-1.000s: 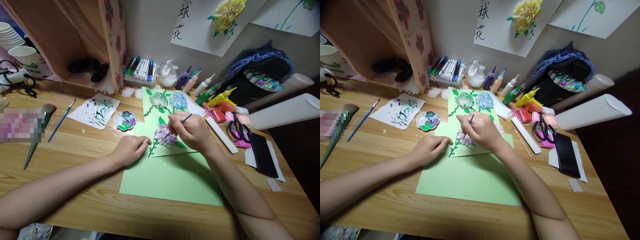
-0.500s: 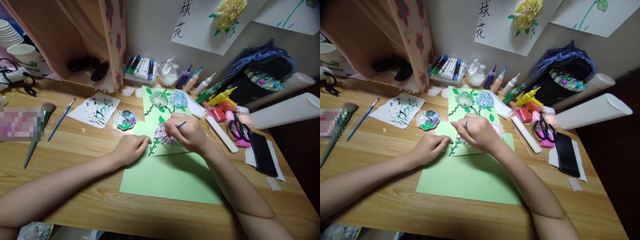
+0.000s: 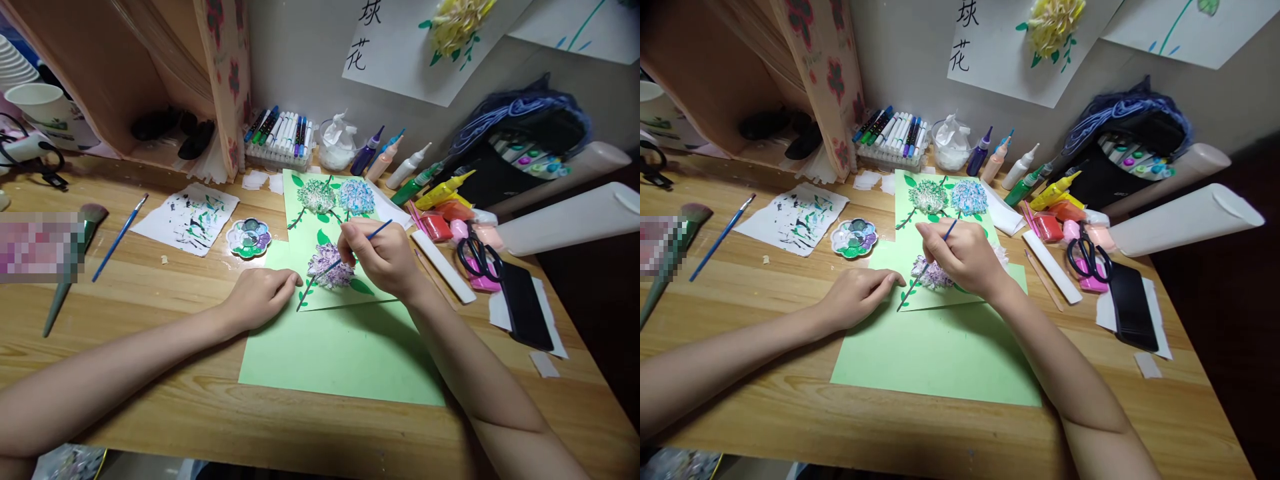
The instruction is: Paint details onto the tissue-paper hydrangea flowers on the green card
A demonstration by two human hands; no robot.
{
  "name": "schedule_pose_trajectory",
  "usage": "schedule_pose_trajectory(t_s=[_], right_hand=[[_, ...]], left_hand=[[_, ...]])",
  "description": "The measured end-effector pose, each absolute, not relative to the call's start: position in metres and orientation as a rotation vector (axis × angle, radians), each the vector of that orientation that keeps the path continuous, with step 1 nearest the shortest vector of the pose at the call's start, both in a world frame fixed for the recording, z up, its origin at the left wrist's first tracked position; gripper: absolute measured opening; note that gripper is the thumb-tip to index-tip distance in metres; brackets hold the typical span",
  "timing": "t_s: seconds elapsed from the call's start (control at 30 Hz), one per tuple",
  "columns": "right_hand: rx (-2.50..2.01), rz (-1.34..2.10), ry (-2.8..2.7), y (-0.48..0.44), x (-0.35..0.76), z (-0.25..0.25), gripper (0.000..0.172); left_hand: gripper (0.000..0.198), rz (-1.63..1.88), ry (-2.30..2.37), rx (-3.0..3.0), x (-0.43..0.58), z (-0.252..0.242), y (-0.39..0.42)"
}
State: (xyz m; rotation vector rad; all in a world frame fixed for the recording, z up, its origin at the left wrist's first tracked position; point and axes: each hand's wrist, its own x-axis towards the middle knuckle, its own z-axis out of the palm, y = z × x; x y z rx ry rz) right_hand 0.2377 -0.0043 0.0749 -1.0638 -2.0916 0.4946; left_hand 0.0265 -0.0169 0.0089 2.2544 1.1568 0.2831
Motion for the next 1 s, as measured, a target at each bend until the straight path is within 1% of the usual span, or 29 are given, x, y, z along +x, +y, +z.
schedule_pose_trajectory(t_s=[0.67,1.0], right_hand=[[-1.150,0.618,-2.079,0.003,0.240,0.065,0.052],[-1.143,0.534,-2.155,0.002,0.240,0.065,0.051]], left_hand=[[0.037,0.266,1.160,2.262,0.026,0.008,-0.017],[0.036,0.294,1.149,2.279,0.027,0.007,-0.017]])
